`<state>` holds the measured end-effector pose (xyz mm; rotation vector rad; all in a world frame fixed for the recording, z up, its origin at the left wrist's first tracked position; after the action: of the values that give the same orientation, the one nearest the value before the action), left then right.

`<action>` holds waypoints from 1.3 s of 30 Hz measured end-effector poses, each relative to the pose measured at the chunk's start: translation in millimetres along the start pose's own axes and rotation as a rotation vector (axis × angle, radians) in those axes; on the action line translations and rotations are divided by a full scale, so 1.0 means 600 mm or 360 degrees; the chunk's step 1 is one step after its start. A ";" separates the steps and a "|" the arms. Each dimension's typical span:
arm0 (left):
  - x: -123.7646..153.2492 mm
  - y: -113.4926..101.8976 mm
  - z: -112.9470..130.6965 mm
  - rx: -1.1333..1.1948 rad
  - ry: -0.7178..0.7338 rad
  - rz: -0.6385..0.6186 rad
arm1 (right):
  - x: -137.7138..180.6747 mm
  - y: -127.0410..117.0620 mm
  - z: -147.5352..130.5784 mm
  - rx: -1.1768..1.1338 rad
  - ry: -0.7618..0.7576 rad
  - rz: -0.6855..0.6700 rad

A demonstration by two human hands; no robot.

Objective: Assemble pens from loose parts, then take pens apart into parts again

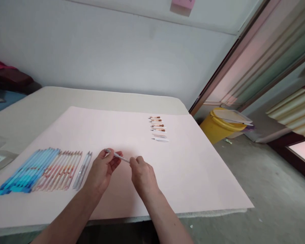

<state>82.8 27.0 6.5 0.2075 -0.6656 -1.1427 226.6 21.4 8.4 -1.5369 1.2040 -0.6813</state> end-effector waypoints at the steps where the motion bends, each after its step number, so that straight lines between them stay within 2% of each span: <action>1: 0.001 0.001 0.000 -0.0014 0.0011 -0.0011 | 0.000 0.000 0.001 -0.0066 0.0011 0.0012; 6: 0.003 0.002 0.001 -0.0052 0.0034 -0.0112 | -0.003 -0.001 0.008 -0.0586 0.0082 0.0060; 10: 0.003 0.002 0.013 -0.0041 0.0034 -0.0227 | -0.008 0.000 0.009 -0.0987 0.0253 -0.0099; 12: 0.003 0.003 0.020 -0.0035 0.0035 -0.0245 | -0.008 0.000 0.005 -0.0989 0.0281 -0.0062; 17: 0.003 0.006 0.025 0.0006 0.0039 -0.0250 | 0.000 0.000 -0.011 -0.0647 0.0132 0.0155; 21: 0.001 0.005 0.023 -0.0109 0.0157 -0.0106 | 0.003 0.000 -0.017 -0.0604 0.0112 0.0168; 25: -0.007 0.000 0.025 -0.0175 0.0254 0.0049 | 0.001 -0.002 -0.018 -0.0770 0.0104 0.0140; 31: -0.009 -0.002 0.031 -0.0061 0.0264 -0.0076 | -0.004 0.001 -0.018 -0.1167 0.0338 0.0005; 36: -0.008 -0.003 0.029 -0.0235 0.0313 0.0056 | -0.002 0.003 -0.022 -0.1347 0.0427 -0.0073; 39: -0.009 -0.002 0.030 -0.0158 0.0309 -0.0049 | -0.002 0.002 -0.022 -0.1532 0.0505 -0.0159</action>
<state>70.1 34.7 18.2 0.2415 -0.4347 -1.1650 214.2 17.8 11.3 -2.3398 1.8569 -0.4174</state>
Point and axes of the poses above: each hand's wrist, its own x-axis away from the middle knuckle, its own y-axis out of the palm, z = x × y, the point moved 1 cm from there along -x, towards the middle knuckle, and after that the axes turned 2 degrees about -x, right-handed, at the moved point
